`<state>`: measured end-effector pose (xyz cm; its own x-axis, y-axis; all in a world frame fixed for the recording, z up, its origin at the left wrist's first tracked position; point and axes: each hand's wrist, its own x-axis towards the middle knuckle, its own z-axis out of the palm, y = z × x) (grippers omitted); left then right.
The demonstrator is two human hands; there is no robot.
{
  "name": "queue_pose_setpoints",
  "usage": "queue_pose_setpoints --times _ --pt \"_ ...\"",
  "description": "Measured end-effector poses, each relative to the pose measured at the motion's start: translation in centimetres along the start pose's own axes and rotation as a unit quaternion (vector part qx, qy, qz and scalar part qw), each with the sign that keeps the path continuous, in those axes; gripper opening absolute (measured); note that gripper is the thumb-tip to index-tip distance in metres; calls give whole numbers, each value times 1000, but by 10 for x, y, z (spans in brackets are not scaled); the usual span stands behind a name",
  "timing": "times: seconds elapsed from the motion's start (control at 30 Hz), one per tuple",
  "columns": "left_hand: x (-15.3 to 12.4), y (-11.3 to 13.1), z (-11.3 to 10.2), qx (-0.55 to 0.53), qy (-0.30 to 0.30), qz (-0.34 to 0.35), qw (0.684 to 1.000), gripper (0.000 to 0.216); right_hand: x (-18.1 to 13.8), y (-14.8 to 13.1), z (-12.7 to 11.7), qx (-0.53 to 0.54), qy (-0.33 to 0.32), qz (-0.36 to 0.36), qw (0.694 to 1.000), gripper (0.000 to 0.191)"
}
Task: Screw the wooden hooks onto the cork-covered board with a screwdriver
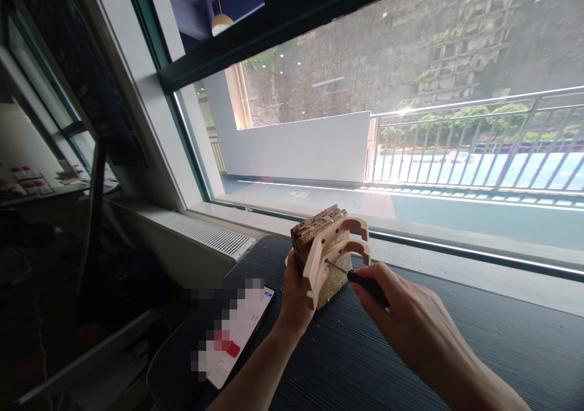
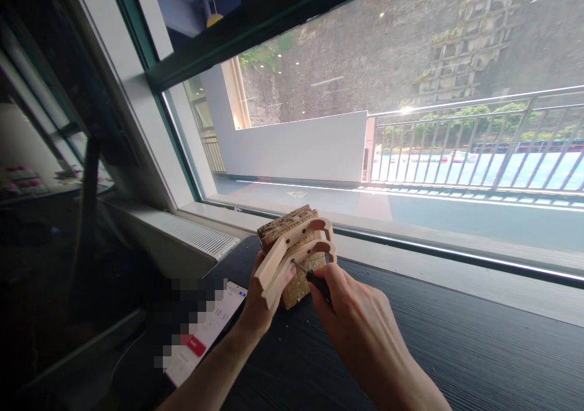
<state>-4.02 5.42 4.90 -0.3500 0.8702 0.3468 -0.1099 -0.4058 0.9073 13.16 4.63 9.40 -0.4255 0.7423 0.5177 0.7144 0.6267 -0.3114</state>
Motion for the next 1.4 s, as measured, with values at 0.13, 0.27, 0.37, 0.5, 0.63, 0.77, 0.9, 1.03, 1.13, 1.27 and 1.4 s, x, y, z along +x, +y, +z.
queue_pose_setpoints --times 0.13,0.27,0.37,0.5,0.63,0.77,0.9,1.03,1.13,1.27,1.4 --pt "1 0 -2 24 3 19 1000 43 3 -1 5 57 -1 59 997 22" --pt "1 -4 -2 20 8 20 1000 45 4 -5 2 9 -23 104 994 26" --pt "0 -5 -1 5 5 15 1000 40 2 -6 -4 -18 -24 95 995 19" --pt "1 -5 0 -1 3 11 1000 41 1 -1 -11 31 3 20 999 13" --pt "2 -9 -3 16 13 18 1000 41 3 1 -8 0 39 -5 999 16" --pt "2 -9 -4 25 23 9 999 43 5 -2 -5 -37 32 25 998 24" --pt "1 -6 0 10 37 4 999 40 3 -2 -7 -36 8 40 999 14" --pt "1 -7 1 12 33 7 999 40 2 1 -6 -12 29 8 999 11" --pt "2 -10 -2 30 40 14 999 41 1 1 -1 -23 41 0 999 13" --pt "2 -14 -4 43 43 28 998 42 1 -1 3 -65 7 18 998 23" --pt "3 -15 -4 40 40 27 998 42 0 -1 -1 -60 11 19 998 18"
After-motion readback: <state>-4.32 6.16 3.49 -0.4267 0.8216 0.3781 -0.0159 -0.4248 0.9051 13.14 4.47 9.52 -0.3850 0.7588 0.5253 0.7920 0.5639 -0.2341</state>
